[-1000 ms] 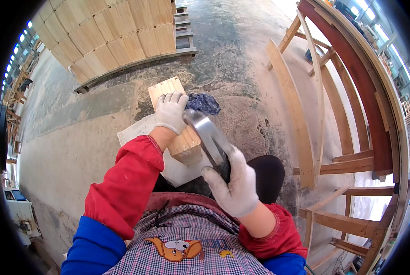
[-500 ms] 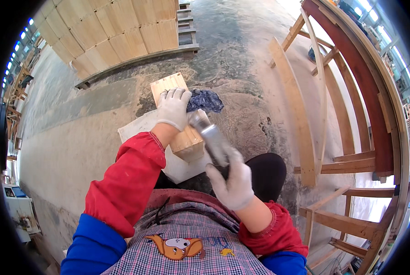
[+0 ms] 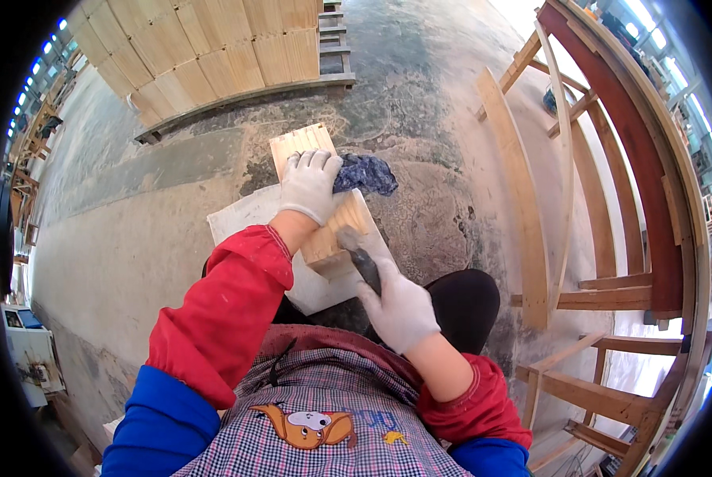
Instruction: The person uses a hammer to tap a small wooden block, then wipes it with a cloth. They then assemble a larger wooden frame by fitting a flat wooden panel into it.
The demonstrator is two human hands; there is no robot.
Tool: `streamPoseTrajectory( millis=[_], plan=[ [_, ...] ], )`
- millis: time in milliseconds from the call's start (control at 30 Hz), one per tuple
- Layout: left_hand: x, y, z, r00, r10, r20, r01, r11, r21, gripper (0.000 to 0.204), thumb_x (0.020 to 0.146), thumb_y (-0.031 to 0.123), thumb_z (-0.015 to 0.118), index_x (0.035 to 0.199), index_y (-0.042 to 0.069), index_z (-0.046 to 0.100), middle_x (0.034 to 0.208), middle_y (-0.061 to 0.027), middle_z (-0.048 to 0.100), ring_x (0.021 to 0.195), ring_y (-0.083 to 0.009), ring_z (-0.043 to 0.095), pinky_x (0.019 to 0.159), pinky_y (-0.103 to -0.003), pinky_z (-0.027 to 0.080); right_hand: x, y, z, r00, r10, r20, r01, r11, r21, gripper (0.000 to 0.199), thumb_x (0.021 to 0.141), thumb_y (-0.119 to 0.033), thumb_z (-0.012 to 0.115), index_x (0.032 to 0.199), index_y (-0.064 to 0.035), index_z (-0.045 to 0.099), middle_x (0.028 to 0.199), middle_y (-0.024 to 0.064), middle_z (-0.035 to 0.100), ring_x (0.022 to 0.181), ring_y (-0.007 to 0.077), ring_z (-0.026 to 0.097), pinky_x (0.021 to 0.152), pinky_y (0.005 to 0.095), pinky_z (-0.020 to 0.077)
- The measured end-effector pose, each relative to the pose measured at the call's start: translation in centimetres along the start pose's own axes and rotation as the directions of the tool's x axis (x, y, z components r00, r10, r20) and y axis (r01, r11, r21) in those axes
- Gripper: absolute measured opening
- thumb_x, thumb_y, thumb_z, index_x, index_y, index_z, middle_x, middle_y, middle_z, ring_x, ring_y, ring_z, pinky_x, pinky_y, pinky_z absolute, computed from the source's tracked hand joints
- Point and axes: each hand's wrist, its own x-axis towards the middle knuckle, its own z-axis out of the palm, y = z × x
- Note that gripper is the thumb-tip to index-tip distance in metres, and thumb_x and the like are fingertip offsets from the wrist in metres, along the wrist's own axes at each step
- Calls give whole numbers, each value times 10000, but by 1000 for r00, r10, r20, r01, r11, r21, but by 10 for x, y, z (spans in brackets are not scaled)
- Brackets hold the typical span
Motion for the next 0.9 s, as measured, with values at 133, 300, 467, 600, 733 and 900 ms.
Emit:
streamPoseTrajectory(
  millis=[133, 300, 467, 600, 733, 900],
  plan=[
    [-10, 0, -2, 999, -13, 35, 13, 1000, -7, 466, 780, 342, 741, 1165, 129, 588, 1170, -96, 596, 1197, -284, 536, 1065, -472, 361, -1, -12, -24, 997, -74, -20, 76, 989, 130, 393, 908, -250, 654, 1236, -56, 557, 876, 216, 676, 835, 402, 681, 714, 412, 546],
    [-6, -3, -5, 999, -34, 11, 34, 999, 7, 465, 776, 329, 749, 1165, 135, 585, 1177, -92, 592, 1203, -282, 532, 1066, -460, 358, -19, -48, -41, 943, -80, -324, 236, 845, 479, 475, 856, -72, 696, 1291, 1, 520, 878, 215, 686, 830, 402, 693, 743, 394, 555],
    [-3, 1, -7, 1000, -8, 28, 9, 1000, -14, 475, 766, 336, 757, 1162, 134, 588, 1179, -92, 592, 1203, -279, 532, 1059, -453, 362, 4, 7, 4, 1000, 3, 25, -6, 990, 144, 409, 927, -291, 614, 1211, -9, 530, 926, 274, 664, 894, 458, 645, 748, 500, 517],
    [-5, -4, -2, 999, -35, 40, 35, 999, 2, 489, 754, 350, 766, 1157, 129, 601, 1180, -92, 599, 1197, -277, 538, 1051, -451, 364, -3, -16, -25, 995, -50, -85, 70, 967, 245, 421, 903, -225, 681, 1238, -17, 535, 820, 180, 678, 766, 342, 699, 692, 378, 537],
    [-6, -4, -6, 1000, -24, -16, 24, 1000, -3, 488, 747, 352, 772, 1150, 133, 606, 1159, -91, 602, 1171, -277, 547, 1040, -452, 365, -21, -34, -39, 948, -76, -309, 229, 838, 496, 395, 905, -119, 657, 1259, 2, 529, 874, 196, 676, 760, 304, 705, 690, 349, 539],
    [-2, 2, -8, 1000, -7, 9, 7, 1000, -29, 500, 746, 355, 773, 1155, 126, 600, 1163, -95, 599, 1168, -279, 545, 1038, -453, 368, -4, 17, -2, 978, -88, -189, 100, 993, 54, 369, 928, -189, 636, 1248, -32, 543, 903, 186, 693, 819, 340, 707, 691, 369, 538]
  ],
)
